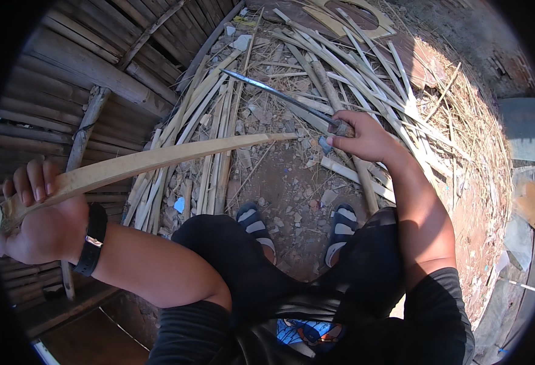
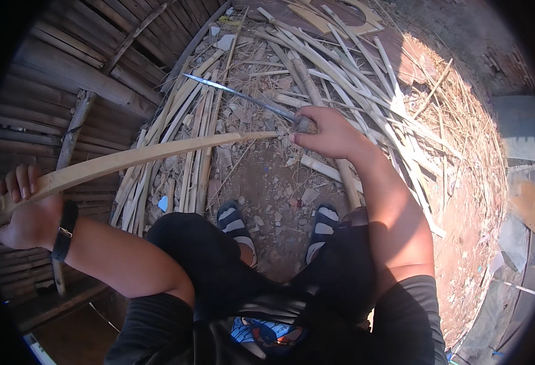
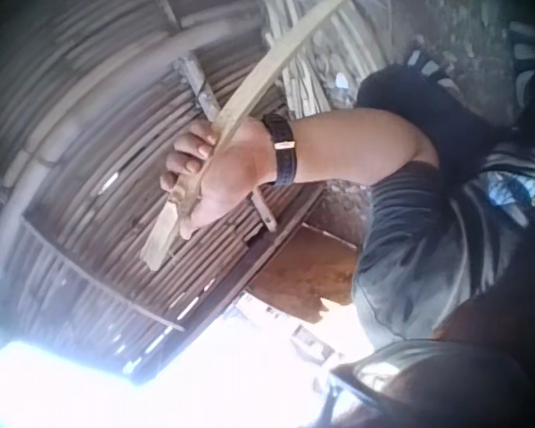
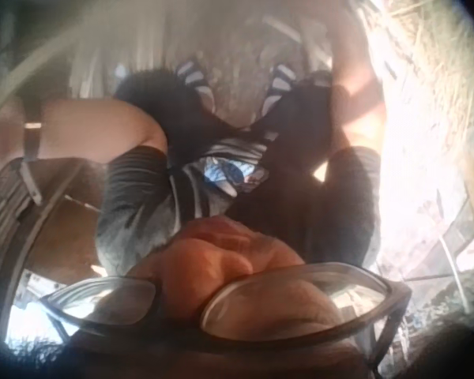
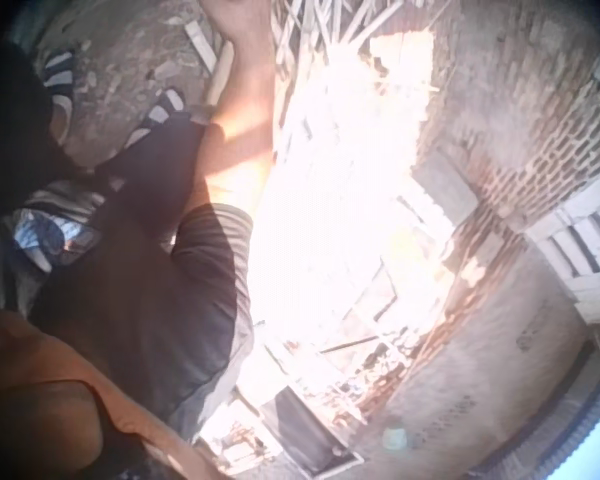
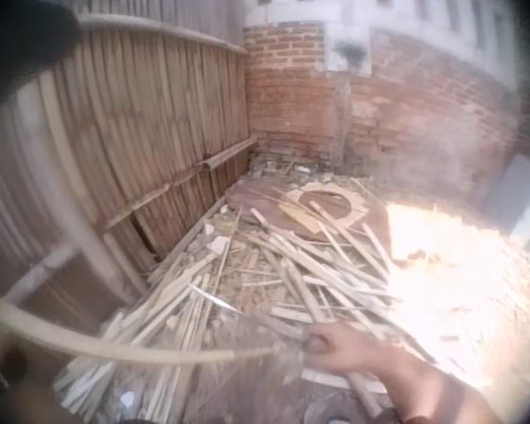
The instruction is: The person splits a long bamboo pole into thin strips using a machete. They hold the bamboo with one hand and strike it with the blade to separate the sections, then continue to shave and refine the strips.
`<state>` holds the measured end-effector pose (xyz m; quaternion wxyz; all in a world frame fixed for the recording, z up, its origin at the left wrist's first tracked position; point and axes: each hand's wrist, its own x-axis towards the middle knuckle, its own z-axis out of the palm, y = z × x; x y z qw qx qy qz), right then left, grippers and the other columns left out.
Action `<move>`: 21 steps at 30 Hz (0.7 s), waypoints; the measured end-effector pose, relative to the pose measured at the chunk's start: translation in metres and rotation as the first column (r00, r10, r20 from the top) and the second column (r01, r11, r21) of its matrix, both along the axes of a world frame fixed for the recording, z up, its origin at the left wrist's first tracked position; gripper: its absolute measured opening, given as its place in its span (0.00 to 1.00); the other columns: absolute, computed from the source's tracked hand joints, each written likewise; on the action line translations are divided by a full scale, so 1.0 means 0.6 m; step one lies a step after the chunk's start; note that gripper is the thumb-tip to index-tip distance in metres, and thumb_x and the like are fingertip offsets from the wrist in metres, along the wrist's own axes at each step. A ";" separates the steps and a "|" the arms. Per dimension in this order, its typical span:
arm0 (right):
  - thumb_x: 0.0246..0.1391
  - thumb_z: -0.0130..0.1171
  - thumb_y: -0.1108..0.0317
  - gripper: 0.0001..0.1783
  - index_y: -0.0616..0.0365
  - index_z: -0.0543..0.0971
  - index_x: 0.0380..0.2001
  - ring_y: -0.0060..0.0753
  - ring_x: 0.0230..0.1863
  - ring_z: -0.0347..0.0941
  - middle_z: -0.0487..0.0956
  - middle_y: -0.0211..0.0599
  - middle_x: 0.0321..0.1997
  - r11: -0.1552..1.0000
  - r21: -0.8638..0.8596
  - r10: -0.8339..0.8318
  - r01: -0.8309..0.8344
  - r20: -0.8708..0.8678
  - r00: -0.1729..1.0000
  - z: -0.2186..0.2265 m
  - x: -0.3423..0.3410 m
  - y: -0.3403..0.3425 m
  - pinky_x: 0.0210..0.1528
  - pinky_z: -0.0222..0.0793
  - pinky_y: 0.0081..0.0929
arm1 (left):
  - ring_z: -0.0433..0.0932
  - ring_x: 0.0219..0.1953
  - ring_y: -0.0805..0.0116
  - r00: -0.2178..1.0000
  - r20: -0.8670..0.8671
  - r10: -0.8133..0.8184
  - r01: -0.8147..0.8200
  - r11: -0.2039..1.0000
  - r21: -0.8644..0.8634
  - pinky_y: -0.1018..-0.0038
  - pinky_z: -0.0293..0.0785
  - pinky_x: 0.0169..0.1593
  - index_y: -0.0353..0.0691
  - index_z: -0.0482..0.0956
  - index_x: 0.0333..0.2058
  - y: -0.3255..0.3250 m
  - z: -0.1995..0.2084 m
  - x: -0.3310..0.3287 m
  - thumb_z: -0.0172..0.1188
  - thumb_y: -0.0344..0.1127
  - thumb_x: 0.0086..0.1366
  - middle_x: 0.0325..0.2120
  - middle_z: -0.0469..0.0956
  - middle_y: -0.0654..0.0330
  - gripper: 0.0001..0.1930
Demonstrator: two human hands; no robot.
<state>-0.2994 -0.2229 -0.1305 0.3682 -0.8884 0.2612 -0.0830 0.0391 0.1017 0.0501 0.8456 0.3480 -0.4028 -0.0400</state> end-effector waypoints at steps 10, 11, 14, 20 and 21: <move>0.54 0.64 0.57 0.24 0.64 0.74 0.46 0.47 0.24 0.77 0.76 0.50 0.20 0.926 0.377 -0.105 0.017 0.213 0.971 -0.024 0.208 0.317 0.29 0.69 0.42 | 0.55 0.15 0.72 0.958 -0.135 0.255 -0.260 0.965 -0.022 0.76 0.53 0.19 0.42 0.63 0.29 0.007 -0.011 0.045 0.28 0.77 0.62 0.17 0.60 0.64 0.38; 0.54 0.64 0.57 0.24 0.64 0.74 0.46 0.49 0.25 0.78 0.77 0.51 0.21 0.905 0.420 -0.158 0.062 0.197 0.968 -0.038 0.216 0.326 0.30 0.70 0.43 | 0.55 0.15 0.72 0.944 -0.136 0.301 -0.305 0.952 -0.003 0.76 0.53 0.18 0.42 0.63 0.29 0.004 -0.010 0.045 0.28 0.77 0.63 0.17 0.59 0.64 0.38; 0.52 0.62 0.62 0.26 0.66 0.73 0.50 0.60 0.44 0.79 0.80 0.64 0.39 0.841 0.389 -0.356 0.375 -0.125 0.926 -0.174 0.189 0.297 0.48 0.73 0.46 | 0.53 0.15 0.72 0.862 -0.154 0.484 -0.480 0.875 0.064 0.77 0.51 0.18 0.42 0.62 0.28 -0.037 -0.006 0.023 0.27 0.77 0.64 0.16 0.57 0.64 0.38; 0.50 0.62 0.60 0.29 0.68 0.74 0.51 0.58 0.45 0.79 0.81 0.62 0.40 0.801 0.440 -0.357 0.406 -0.194 0.914 -0.239 0.157 0.248 0.49 0.74 0.43 | 0.52 0.16 0.71 0.835 -0.177 0.521 -0.518 0.853 0.069 0.77 0.50 0.19 0.42 0.61 0.29 -0.037 -0.013 0.019 0.26 0.77 0.63 0.16 0.56 0.63 0.38; 0.49 0.62 0.60 0.28 0.68 0.74 0.50 0.58 0.43 0.79 0.80 0.63 0.38 0.811 0.487 -0.289 0.324 -0.149 0.946 -0.179 0.177 0.266 0.47 0.74 0.43 | 0.53 0.16 0.72 0.859 -0.169 0.483 -0.483 0.874 0.042 0.77 0.50 0.19 0.42 0.62 0.29 -0.026 -0.015 0.022 0.29 0.75 0.64 0.16 0.56 0.64 0.37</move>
